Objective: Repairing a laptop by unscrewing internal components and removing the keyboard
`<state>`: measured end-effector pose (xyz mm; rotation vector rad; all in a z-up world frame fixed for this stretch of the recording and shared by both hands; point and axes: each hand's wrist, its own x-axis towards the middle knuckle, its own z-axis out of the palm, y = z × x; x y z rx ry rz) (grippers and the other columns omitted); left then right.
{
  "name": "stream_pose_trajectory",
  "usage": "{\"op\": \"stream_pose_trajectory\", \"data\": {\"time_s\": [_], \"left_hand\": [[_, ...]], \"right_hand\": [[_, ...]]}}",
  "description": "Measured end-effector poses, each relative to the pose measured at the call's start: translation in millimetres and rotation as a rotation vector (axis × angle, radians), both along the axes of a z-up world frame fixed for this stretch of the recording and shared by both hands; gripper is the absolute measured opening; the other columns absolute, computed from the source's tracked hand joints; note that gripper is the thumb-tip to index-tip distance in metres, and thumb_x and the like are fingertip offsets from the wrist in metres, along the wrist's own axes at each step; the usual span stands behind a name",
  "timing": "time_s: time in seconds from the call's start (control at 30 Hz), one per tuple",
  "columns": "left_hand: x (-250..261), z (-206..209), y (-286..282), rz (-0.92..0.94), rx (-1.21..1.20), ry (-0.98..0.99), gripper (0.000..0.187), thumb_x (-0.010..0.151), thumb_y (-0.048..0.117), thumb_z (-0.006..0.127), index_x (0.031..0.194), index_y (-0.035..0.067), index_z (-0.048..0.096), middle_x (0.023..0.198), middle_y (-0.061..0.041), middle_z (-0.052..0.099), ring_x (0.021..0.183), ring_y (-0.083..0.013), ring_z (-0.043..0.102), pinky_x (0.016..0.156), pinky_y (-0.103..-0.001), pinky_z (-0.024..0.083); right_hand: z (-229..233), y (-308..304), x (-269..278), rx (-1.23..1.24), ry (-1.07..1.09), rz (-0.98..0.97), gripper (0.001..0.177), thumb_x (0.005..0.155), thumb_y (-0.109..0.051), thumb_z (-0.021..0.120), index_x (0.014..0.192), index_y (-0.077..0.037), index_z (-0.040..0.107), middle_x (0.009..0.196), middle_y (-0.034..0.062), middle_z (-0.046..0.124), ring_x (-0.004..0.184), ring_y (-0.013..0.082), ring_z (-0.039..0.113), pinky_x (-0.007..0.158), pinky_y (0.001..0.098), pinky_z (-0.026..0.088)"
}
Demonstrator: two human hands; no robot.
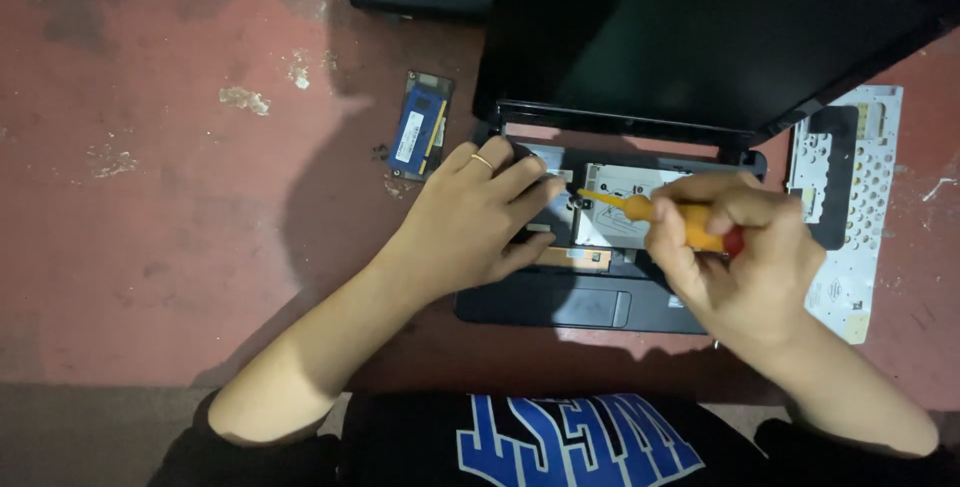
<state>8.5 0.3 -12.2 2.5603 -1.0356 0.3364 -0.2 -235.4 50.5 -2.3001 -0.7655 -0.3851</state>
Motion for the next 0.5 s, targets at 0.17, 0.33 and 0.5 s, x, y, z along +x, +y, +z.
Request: {"op": "stream_pose_trajectory", "data": {"time_s": [0.17,0.33,0.5], "left_hand": [[1,-1,1,-0.016,-0.053,0.019,0.044,0.084,0.042,0.070,0.115,0.011,0.063,0.108,-0.003,0.053,0.093,-0.0267,0.048,0.068,-0.040,0.043],[9,-2,4,-0.070,-0.226,0.075,0.030,0.085,0.029,0.071,0.105,0.007,0.067,0.103,-0.004,0.060,0.099,-0.0293,0.053,0.069,-0.042,0.042],[12,22,0,-0.196,-0.464,0.279,0.040,0.099,0.012,0.063,0.135,0.010,0.045,0.129,-0.013,0.062,0.115,-0.0318,0.062,0.092,-0.045,0.053]], "right_hand": [[53,-7,19,-0.289,0.346,0.282,0.028,0.093,-0.014,0.058,0.101,-0.003,0.033,0.113,0.0210,0.043,0.105,0.0289,0.056,0.072,0.0293,0.057],[77,8,20,-0.539,0.487,0.373,0.013,0.095,-0.012,0.048,0.104,-0.010,0.038,0.114,0.0126,0.046,0.055,0.0170,0.056,0.043,0.0303,0.048],[74,14,18,-0.882,-0.052,0.122,0.035,0.105,-0.042,0.061,0.096,-0.009,0.056,0.062,0.0007,0.050,0.048,0.0183,0.057,0.039,0.0300,0.042]]}}
